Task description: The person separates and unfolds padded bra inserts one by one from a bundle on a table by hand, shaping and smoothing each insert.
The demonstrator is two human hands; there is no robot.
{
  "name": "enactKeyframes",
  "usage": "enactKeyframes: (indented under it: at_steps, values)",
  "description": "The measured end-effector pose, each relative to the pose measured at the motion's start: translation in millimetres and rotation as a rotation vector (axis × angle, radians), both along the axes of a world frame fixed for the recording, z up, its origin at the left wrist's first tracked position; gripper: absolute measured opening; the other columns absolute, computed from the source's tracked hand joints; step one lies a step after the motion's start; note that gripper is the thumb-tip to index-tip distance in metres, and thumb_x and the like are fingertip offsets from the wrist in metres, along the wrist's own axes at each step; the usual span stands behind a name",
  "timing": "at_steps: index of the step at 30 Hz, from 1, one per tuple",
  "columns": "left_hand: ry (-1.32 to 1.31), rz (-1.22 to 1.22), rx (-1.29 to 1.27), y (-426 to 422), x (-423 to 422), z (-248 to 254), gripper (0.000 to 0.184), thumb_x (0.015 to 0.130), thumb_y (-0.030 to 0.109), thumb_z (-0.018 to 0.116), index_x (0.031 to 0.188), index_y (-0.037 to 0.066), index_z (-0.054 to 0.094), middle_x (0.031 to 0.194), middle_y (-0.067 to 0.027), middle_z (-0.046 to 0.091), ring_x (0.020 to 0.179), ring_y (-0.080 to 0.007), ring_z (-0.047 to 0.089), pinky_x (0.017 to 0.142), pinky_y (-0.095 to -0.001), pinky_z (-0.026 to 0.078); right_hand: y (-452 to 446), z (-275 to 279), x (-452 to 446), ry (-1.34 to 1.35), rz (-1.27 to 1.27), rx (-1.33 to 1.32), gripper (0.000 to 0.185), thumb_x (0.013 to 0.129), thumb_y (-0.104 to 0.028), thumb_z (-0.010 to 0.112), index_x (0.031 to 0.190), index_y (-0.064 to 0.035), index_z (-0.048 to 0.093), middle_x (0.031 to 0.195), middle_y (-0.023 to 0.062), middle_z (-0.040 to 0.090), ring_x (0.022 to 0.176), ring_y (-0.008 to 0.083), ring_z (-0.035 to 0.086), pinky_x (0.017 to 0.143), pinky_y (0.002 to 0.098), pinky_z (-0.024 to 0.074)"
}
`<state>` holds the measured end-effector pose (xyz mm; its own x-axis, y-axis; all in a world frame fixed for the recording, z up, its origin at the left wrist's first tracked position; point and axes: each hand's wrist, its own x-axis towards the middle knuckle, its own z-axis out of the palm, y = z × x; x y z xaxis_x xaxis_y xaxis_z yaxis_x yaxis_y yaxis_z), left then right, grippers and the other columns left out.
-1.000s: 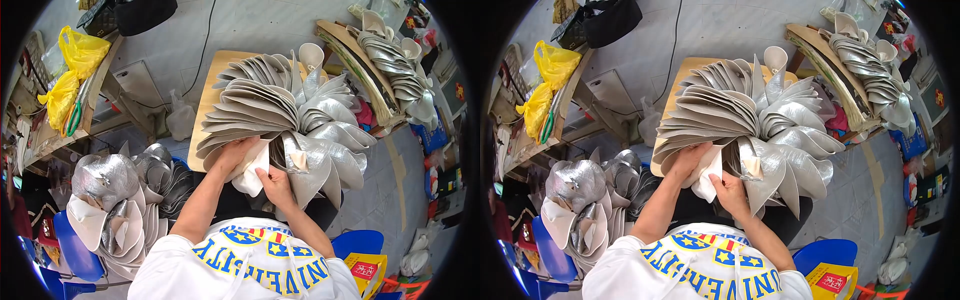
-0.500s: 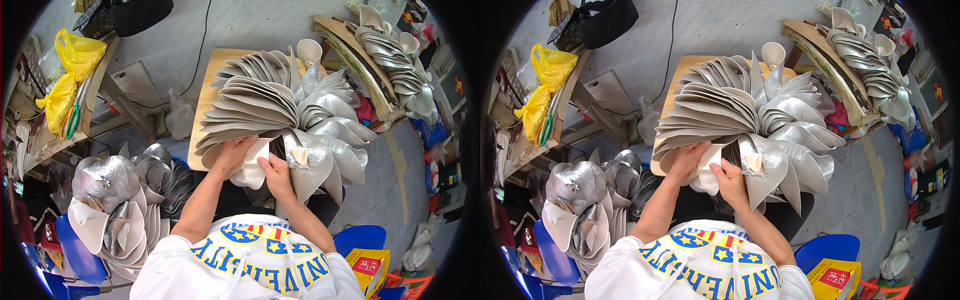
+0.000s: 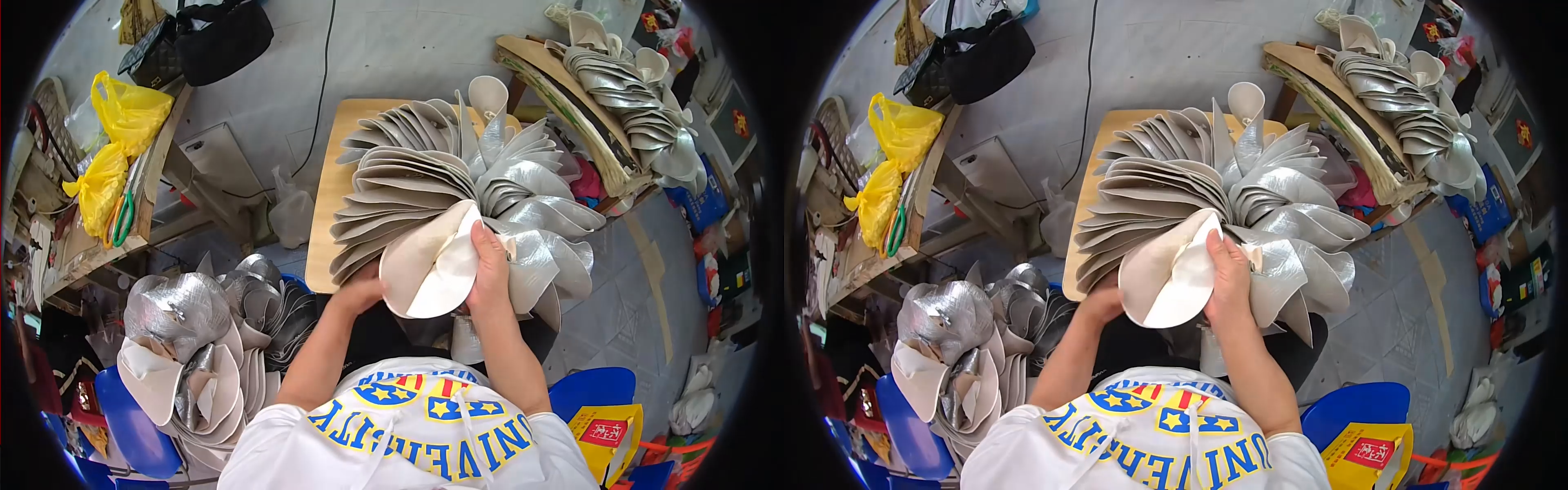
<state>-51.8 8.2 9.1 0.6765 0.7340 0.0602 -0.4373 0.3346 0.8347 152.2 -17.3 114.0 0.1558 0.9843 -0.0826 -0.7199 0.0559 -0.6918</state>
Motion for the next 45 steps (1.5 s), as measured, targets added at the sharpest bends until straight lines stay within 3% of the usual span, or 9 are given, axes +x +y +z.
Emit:
enactKeyframes:
  at_steps: [3, 9, 12, 14, 19, 29, 32, 36, 45]
  values:
    - [0.350, -0.029, 0.234, -23.4, 15.0, 27.5, 0.057, 0.086, 0.019, 0.069, 0.134, -0.001, 0.045, 0.128, -0.0083, 0.056, 0.113, -0.0157, 0.055, 0.097, -0.0304, 0.042, 7.2, -2.8, 5.5, 0.034, 0.022, 0.054, 0.025, 0.095, -0.025, 0.057, 0.107, -0.0029, 0.061, 0.095, 0.0084, 0.068, 0.080, 0.0166, 0.066, 0.072, 0.0304, 0.0551]
    - [-0.046, 0.277, 0.264, -26.7, 23.1, 104.2, 0.029, 0.094, 0.011, 0.056, 0.121, -0.002, 0.056, 0.103, -0.0042, 0.064, 0.094, -0.0110, 0.060, 0.082, -0.0276, 0.049, -1.5, -16.8, 12.1, -0.075, 0.117, 0.150, 0.061, 0.101, -0.054, 0.022, 0.106, -0.0029, 0.055, 0.104, 0.0126, 0.065, 0.097, 0.0219, 0.063, 0.086, 0.0348, 0.0480]
    - [-0.043, 0.312, 0.357, -10.1, 33.5, 138.9, 0.029, 0.093, 0.011, 0.058, 0.119, -0.002, 0.055, 0.099, -0.0028, 0.064, 0.088, -0.0089, 0.060, 0.076, -0.0251, 0.049, -17.1, -26.4, 12.9, -0.648, 0.062, 0.256, 0.041, 0.102, -0.036, 0.039, 0.107, 0.0003, 0.058, 0.098, 0.0100, 0.064, 0.092, 0.0170, 0.060, 0.085, 0.0306, 0.0465]
    - [0.048, 0.292, 0.654, 1.7, 39.2, 145.0, 0.028, 0.093, 0.010, 0.058, 0.118, -0.001, 0.055, 0.098, -0.0017, 0.063, 0.085, -0.0074, 0.059, 0.073, -0.0236, 0.049, -19.7, -28.5, 15.8, -0.735, 0.052, 0.307, 0.038, 0.099, -0.033, 0.047, 0.108, 0.0016, 0.058, 0.096, 0.0086, 0.063, 0.092, 0.0155, 0.058, 0.085, 0.0293, 0.0458]
    - [0.035, 0.151, 0.394, 6.9, 30.9, 126.3, 0.048, 0.089, 0.011, 0.065, 0.133, 0.000, 0.047, 0.117, -0.0023, 0.060, 0.107, -0.0110, 0.056, 0.092, -0.0284, 0.045, -17.7, -36.9, 6.1, -0.798, 0.036, 0.467, 0.048, 0.089, -0.039, 0.063, 0.109, 0.0043, 0.055, 0.098, 0.0098, 0.061, 0.091, 0.0161, 0.058, 0.081, 0.0285, 0.0467]
    - [0.273, 0.061, 0.384, 4.9, 29.9, 127.0, 0.050, 0.088, 0.013, 0.068, 0.133, 0.004, 0.048, 0.116, -0.0024, 0.060, 0.104, -0.0115, 0.057, 0.084, -0.0265, 0.049, -34.2, 5.1, -6.1, -1.195, -0.225, 0.467, 0.031, 0.095, -0.022, 0.056, 0.104, 0.0072, 0.057, 0.092, 0.0171, 0.060, 0.081, 0.0223, 0.063, 0.073, 0.0306, 0.0496]
    - [0.263, 0.105, 0.365, 3.5, 25.2, 124.9, 0.046, 0.088, 0.016, 0.069, 0.128, 0.004, 0.052, 0.108, -0.0029, 0.063, 0.094, -0.0108, 0.059, 0.074, -0.0260, 0.051, -33.7, 10.3, -5.3, -1.101, -0.123, 0.403, 0.026, 0.096, -0.017, 0.053, 0.104, 0.0069, 0.061, 0.093, 0.0144, 0.064, 0.080, 0.0206, 0.063, 0.076, 0.0302, 0.0489]
    - [0.058, 0.240, 0.241, 5.3, 7.8, 114.8, 0.048, 0.083, 0.012, 0.071, 0.127, 0.003, 0.054, 0.108, -0.0056, 0.065, 0.093, -0.0131, 0.062, 0.079, -0.0286, 0.050, -20.6, -8.7, 5.8, -0.296, -0.097, 0.171, 0.026, 0.098, -0.018, 0.052, 0.109, 0.0030, 0.063, 0.100, 0.0083, 0.068, 0.088, 0.0169, 0.066, 0.081, 0.0299, 0.0519]
    - [0.083, 0.371, 0.179, -3.2, 3.3, 88.7, 0.043, 0.080, 0.012, 0.071, 0.118, -0.005, 0.059, 0.111, -0.0095, 0.065, 0.097, -0.0159, 0.062, 0.087, -0.0310, 0.048, -9.2, -15.7, 7.5, -0.258, -0.094, 0.129, 0.024, 0.099, -0.019, 0.051, 0.109, -0.0001, 0.061, 0.099, 0.0079, 0.068, 0.085, 0.0149, 0.067, 0.076, 0.0292, 0.0542]
